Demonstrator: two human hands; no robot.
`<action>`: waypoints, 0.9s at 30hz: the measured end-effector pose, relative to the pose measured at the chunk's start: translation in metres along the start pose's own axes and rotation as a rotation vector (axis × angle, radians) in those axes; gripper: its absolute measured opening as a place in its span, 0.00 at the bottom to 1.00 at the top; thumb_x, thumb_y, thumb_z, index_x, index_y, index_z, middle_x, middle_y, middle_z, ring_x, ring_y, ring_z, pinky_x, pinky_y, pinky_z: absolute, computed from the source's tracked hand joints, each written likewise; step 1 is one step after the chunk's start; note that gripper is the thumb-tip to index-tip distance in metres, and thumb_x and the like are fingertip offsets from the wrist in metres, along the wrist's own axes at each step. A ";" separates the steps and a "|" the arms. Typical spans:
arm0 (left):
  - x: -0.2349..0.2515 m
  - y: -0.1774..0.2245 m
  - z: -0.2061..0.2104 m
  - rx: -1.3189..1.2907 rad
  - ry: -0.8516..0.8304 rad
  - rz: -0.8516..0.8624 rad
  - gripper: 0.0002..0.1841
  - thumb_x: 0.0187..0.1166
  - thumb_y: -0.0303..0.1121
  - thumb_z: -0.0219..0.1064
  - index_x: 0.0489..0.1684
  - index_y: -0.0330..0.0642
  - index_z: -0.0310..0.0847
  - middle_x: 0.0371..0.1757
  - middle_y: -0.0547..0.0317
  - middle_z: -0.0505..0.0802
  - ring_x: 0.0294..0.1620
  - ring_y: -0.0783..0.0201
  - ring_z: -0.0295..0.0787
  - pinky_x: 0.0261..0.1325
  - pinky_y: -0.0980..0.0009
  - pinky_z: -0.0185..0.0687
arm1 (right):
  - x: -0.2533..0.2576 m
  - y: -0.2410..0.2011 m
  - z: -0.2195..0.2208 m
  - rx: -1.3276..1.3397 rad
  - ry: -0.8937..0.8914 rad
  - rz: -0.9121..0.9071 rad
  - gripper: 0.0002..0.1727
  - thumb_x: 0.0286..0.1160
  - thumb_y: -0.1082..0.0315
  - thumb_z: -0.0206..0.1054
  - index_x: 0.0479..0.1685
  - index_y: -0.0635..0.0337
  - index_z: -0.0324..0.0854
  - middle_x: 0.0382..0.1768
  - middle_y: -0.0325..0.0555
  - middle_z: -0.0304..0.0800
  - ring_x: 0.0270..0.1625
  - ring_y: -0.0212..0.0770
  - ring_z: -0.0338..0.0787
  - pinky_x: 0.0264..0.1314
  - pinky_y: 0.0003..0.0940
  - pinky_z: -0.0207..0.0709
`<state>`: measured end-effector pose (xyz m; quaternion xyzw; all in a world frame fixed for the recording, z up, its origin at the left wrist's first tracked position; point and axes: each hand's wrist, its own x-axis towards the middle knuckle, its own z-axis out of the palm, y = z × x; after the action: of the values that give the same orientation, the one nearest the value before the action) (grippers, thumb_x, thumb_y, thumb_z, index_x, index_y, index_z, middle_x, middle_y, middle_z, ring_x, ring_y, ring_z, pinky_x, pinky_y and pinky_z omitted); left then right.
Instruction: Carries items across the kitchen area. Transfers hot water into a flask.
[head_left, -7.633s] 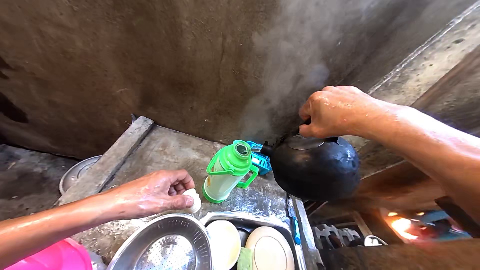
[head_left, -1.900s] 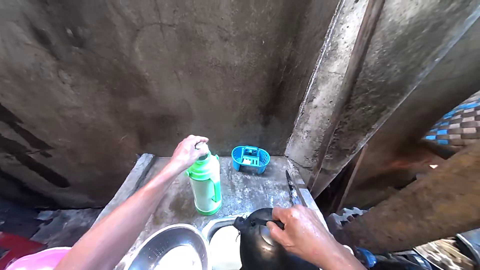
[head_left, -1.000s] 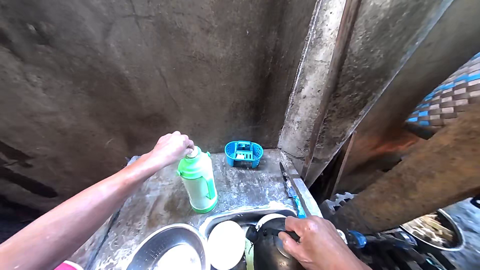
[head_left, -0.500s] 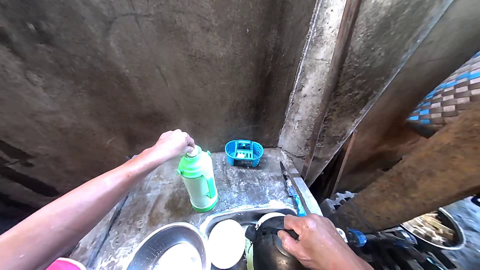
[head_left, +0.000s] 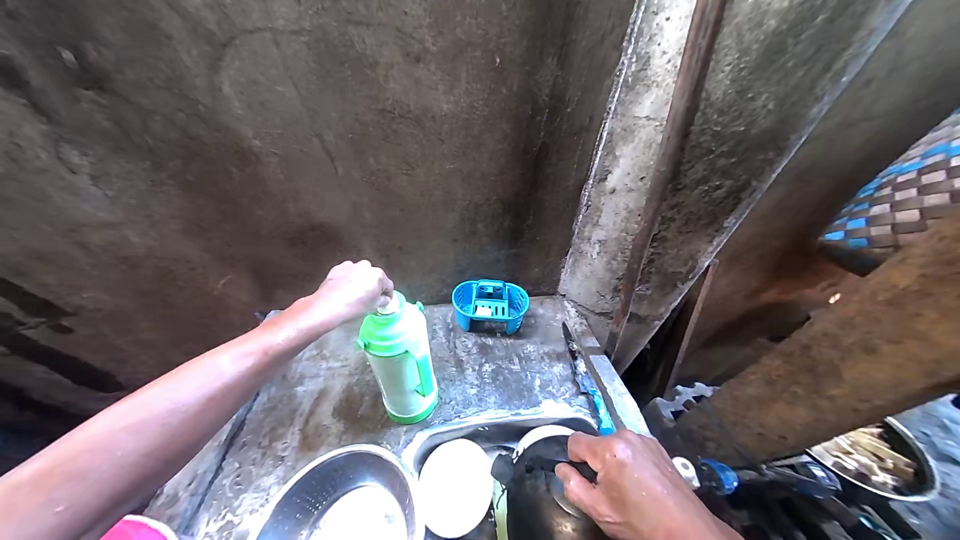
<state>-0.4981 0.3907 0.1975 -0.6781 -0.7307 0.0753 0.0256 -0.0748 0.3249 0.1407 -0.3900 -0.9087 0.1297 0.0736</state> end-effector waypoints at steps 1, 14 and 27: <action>0.000 0.000 0.000 -0.003 0.000 -0.002 0.08 0.82 0.40 0.69 0.41 0.54 0.95 0.43 0.56 0.96 0.52 0.49 0.91 0.54 0.44 0.82 | -0.001 -0.001 0.000 0.003 -0.004 0.000 0.21 0.73 0.49 0.64 0.21 0.56 0.82 0.15 0.49 0.82 0.24 0.52 0.89 0.26 0.55 0.75; -0.014 -0.027 0.015 -0.408 0.212 -0.055 0.12 0.86 0.41 0.65 0.49 0.51 0.95 0.48 0.51 0.96 0.54 0.46 0.92 0.59 0.35 0.82 | -0.026 -0.006 0.013 0.053 0.178 -0.008 0.20 0.71 0.51 0.65 0.18 0.56 0.83 0.12 0.47 0.81 0.20 0.50 0.88 0.20 0.53 0.73; -0.013 -0.043 0.143 -1.266 -0.311 -0.634 0.21 0.95 0.44 0.45 0.77 0.47 0.71 0.58 0.43 0.90 0.51 0.48 0.92 0.49 0.50 0.88 | -0.139 -0.019 0.002 0.263 0.527 0.046 0.17 0.72 0.56 0.69 0.19 0.55 0.83 0.13 0.39 0.79 0.17 0.31 0.79 0.18 0.30 0.67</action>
<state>-0.5595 0.3641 0.0632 -0.3000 -0.7907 -0.2775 -0.4558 0.0070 0.2106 0.1396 -0.4180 -0.8244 0.1421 0.3541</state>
